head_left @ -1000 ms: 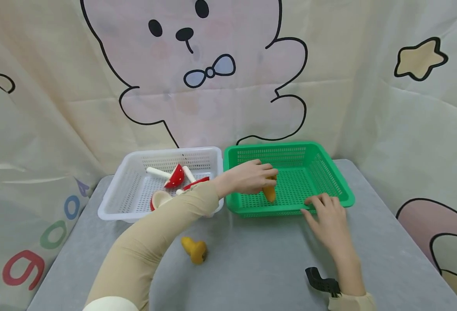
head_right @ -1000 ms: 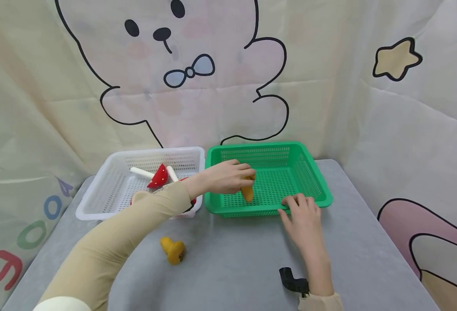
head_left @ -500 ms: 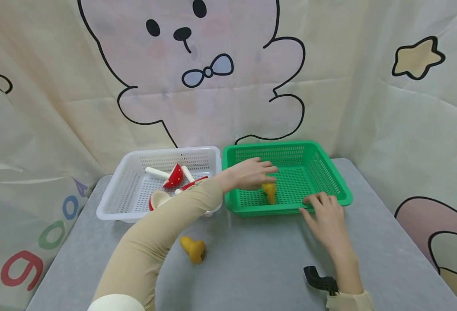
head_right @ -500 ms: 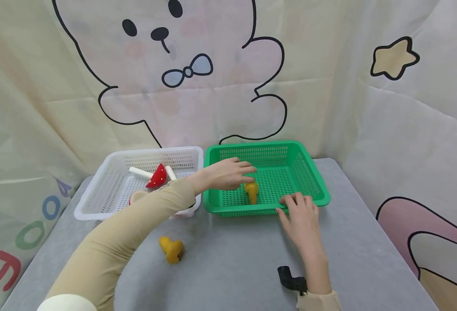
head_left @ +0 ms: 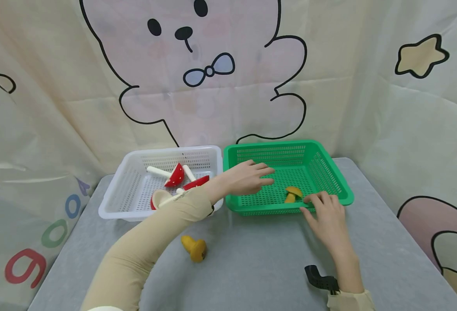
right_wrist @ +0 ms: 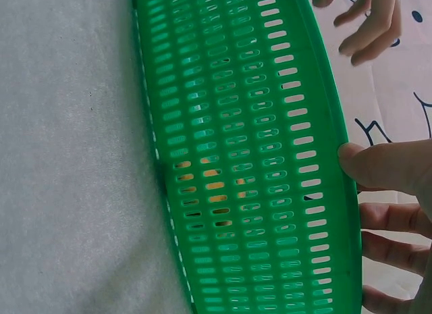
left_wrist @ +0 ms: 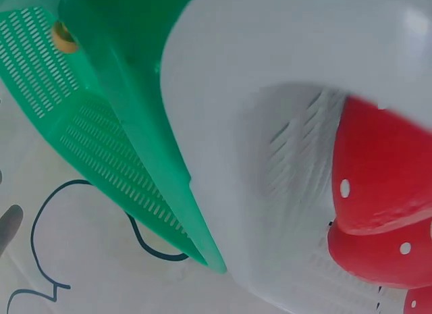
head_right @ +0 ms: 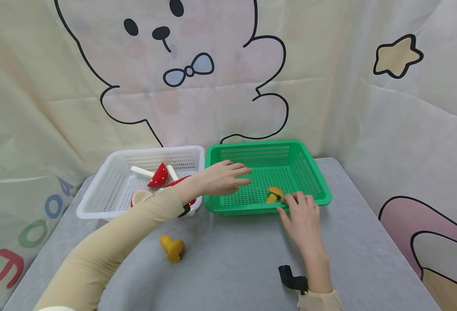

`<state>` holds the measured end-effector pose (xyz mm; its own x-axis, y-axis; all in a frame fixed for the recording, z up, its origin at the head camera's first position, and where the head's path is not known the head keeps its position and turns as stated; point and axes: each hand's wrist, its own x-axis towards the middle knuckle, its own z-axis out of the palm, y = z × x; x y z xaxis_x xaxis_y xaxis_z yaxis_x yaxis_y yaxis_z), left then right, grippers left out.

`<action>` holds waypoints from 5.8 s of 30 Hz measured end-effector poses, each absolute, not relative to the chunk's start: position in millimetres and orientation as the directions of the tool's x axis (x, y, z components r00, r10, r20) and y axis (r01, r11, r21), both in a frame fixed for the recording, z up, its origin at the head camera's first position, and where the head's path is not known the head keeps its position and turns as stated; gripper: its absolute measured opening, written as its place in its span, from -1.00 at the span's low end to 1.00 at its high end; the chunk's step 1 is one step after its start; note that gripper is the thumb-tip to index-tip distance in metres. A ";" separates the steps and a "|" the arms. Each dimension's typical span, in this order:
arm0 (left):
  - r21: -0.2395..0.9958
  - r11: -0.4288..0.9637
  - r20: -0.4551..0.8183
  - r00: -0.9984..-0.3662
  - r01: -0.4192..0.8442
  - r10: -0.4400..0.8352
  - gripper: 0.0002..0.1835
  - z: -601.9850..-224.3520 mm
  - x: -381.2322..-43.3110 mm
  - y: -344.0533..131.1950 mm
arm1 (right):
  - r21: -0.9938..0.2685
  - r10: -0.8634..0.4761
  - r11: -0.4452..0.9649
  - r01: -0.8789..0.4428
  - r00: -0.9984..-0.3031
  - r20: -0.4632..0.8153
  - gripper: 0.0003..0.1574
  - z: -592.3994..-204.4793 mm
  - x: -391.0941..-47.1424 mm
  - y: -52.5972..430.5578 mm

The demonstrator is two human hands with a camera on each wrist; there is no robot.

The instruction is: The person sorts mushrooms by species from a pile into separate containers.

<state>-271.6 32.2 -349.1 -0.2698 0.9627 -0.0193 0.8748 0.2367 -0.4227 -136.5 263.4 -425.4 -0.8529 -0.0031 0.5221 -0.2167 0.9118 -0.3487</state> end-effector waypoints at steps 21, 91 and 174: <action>-0.302 0.344 0.198 -0.295 0.889 0.935 -0.54 -364.1 -210.1 -32.4 | -0.351 0.000 0.909 -0.223 -0.844 0.536 -0.75 -426.0 -137.4 263.7; 0.097 0.616 0.094 -0.623 0.782 0.776 -0.45 -467.1 -139.3 -156.2 | -0.355 0.006 0.912 -0.207 -0.858 0.514 -0.74 -427.4 -134.6 261.9; -0.359 0.302 0.464 -0.112 0.883 0.879 -0.50 -346.8 -194.2 -24.0 | -0.359 0.015 0.913 -0.193 -0.864 0.503 -0.76 -426.3 -133.8 260.9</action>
